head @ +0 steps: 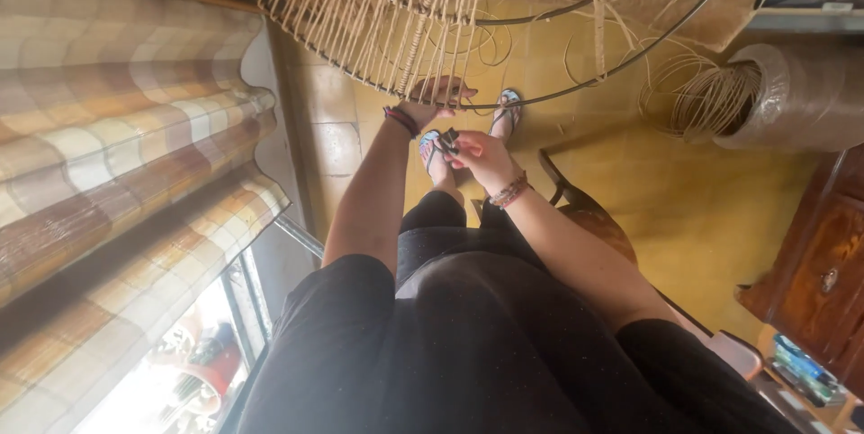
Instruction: Weaving wicker or rattan strands through a circular frame to construct a chair seat.
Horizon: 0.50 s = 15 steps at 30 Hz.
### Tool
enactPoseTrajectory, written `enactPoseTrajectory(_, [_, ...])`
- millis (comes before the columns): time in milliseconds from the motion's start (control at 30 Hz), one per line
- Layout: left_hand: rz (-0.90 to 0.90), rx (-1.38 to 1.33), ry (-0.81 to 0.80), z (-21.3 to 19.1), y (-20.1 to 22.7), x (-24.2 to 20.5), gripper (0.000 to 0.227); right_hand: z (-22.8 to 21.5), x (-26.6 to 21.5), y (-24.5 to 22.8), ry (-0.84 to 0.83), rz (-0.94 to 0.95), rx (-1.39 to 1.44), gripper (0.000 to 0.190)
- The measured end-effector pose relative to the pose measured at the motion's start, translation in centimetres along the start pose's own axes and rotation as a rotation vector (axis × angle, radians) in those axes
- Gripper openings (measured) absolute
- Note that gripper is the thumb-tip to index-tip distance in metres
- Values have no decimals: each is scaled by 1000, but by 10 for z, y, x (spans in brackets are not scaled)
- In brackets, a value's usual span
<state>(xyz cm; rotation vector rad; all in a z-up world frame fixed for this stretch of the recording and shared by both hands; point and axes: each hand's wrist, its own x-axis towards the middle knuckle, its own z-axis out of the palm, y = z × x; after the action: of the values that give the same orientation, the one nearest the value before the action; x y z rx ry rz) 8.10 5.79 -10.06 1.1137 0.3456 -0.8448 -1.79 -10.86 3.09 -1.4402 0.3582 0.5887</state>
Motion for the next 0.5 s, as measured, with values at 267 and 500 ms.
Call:
enactPoseTrajectory(267, [43,19,-503,12,94,9,24,-11,58,66,134,-254,161,25])
enactPoseTrajectory(500, [133,-69,-521,11,80,19,14,-15,65,74,135,-332,226,16])
